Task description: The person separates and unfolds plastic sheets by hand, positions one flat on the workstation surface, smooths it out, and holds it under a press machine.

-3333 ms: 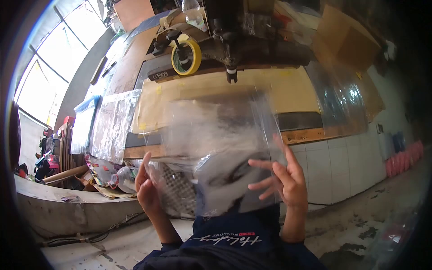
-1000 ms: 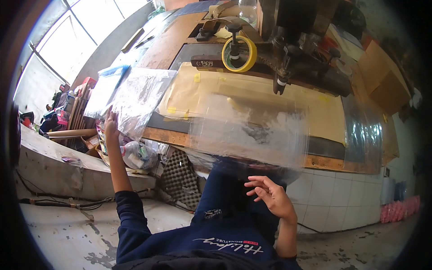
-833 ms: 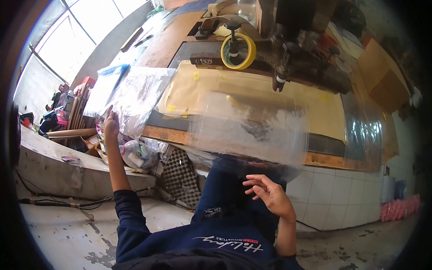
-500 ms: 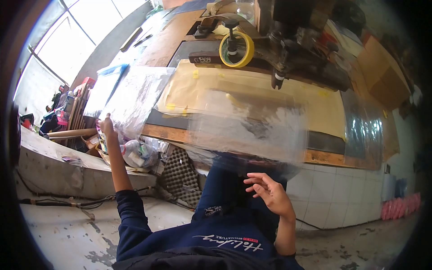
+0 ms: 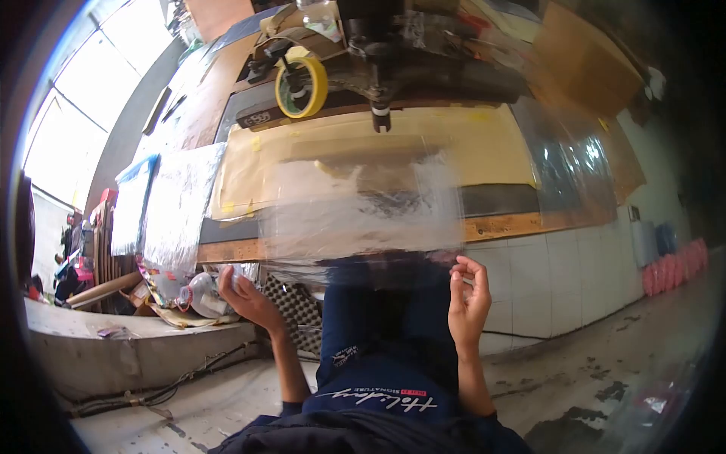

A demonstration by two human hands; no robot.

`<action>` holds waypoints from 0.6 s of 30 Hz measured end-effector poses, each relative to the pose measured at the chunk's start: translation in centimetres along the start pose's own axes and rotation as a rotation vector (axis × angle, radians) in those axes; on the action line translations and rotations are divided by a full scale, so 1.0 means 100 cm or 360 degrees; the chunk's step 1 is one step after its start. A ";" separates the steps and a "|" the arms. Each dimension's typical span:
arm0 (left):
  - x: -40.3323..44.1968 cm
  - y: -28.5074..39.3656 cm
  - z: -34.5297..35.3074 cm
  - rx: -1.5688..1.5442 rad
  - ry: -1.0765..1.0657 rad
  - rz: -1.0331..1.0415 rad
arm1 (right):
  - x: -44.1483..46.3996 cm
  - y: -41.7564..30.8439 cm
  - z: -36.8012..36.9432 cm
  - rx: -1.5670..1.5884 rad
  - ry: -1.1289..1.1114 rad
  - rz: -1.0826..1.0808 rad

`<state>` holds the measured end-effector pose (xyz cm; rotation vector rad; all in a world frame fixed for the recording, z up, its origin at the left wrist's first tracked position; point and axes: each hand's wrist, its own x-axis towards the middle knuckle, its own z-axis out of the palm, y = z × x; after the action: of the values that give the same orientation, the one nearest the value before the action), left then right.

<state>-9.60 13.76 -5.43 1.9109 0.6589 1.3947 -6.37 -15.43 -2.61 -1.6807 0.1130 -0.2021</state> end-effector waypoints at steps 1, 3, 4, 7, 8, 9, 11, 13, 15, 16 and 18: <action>-0.012 -0.005 0.000 -0.0008 -0.0030 0.0003 | -0.003 0.005 -0.004 -0.0102 0.0086 -0.0027; -0.028 -0.007 0.002 -0.0389 -0.0302 -0.0433 | -0.006 0.010 -0.008 -0.0136 0.0073 -0.0031; -0.028 -0.002 0.002 -0.0487 -0.0458 -0.0457 | -0.007 0.011 -0.007 -0.0121 0.0026 -0.0003; -0.024 -0.006 -0.003 -0.0440 -0.0659 -0.0532 | -0.010 0.008 -0.002 -0.0062 -0.0099 0.0083; -0.020 -0.004 -0.005 -0.0408 -0.0685 -0.0515 | -0.011 0.006 0.000 0.0133 -0.0158 0.0171; -0.018 -0.006 -0.007 -0.0400 -0.0686 -0.0510 | -0.011 0.006 0.001 0.0328 -0.0217 0.0260; -0.013 -0.010 -0.011 -0.0366 -0.0854 -0.0567 | -0.010 0.007 0.003 0.0222 -0.0193 0.0236; -0.011 -0.004 -0.010 -0.0389 -0.0814 -0.0534 | -0.010 0.009 0.003 0.0109 -0.0166 0.0207; -0.011 -0.005 -0.012 -0.0368 -0.0864 -0.0536 | -0.009 0.015 0.002 -0.0137 0.0052 0.0092; -0.012 -0.008 -0.012 -0.0370 -0.0862 -0.0537 | -0.009 0.020 0.000 -0.0134 0.0068 0.0097; -0.014 -0.013 -0.013 -0.0457 -0.0949 -0.0548 | -0.010 0.019 0.000 -0.0160 0.0079 0.0087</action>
<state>-11.30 13.84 -7.02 1.7505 0.4340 0.6161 -7.30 -15.41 -4.56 -1.7707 0.2090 -0.1995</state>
